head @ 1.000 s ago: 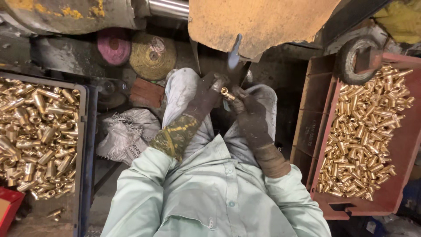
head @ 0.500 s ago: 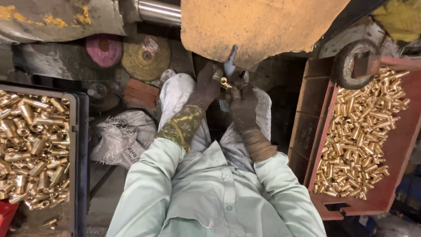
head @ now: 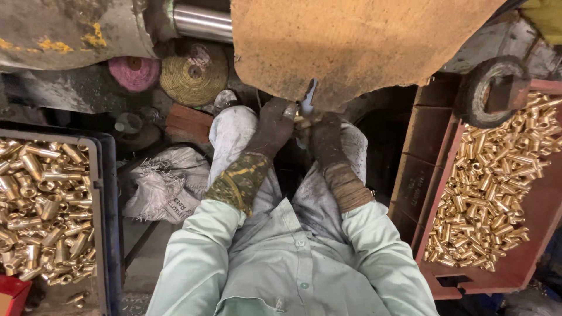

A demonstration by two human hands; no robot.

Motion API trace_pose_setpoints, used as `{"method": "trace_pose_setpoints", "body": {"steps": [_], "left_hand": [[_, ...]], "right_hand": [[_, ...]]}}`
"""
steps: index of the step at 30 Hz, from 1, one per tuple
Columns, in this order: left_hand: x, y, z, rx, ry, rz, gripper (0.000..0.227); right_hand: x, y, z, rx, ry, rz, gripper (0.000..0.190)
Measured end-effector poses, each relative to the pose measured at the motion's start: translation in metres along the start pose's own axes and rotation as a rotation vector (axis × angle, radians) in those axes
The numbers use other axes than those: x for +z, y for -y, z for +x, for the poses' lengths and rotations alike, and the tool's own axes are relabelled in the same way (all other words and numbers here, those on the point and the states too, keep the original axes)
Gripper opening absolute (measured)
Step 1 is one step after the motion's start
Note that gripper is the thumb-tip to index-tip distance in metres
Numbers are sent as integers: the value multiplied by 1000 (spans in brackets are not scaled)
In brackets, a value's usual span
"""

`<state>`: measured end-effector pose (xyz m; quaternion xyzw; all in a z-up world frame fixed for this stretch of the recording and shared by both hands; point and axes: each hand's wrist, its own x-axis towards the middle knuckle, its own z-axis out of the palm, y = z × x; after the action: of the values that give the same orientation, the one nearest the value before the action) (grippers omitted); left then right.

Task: The person sits on the floor and repeatedly picks up small brass-colored metal parts from a red bin. They hold each part against a rotating grinding wheel to smooth or shape it, then place the finished part into a blue bin. The process is repetitive and involves handling the parts one by one.

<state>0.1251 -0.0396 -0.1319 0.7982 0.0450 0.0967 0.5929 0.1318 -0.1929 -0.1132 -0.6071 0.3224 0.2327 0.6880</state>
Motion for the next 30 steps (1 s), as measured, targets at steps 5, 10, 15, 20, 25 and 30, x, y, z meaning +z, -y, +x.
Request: {"method": "trace_pose_setpoints", "body": {"steps": [5,10,15,20,25,30], "left_hand": [[-1,-4,-4,-476,71,-252,19],[10,12,2,-485,44,-379,25],[9,-3,-1,-442,-4,-334,29],[0,-14,-8,-450,29,-195,28],[15,10,-6,-671,-28,-491,20],[19,50,-15,-781,92,-440,22]], "right_hand": [[-18,-25,31,233,273,166,13],[-30,-57,60,333,482,431,17],[-28,-48,58,480,254,689,24],[-3,-15,-10,-76,12,32,11],[-4,-18,15,-131,135,-378,11],[-29,-58,49,-330,249,-1144,13]]}}
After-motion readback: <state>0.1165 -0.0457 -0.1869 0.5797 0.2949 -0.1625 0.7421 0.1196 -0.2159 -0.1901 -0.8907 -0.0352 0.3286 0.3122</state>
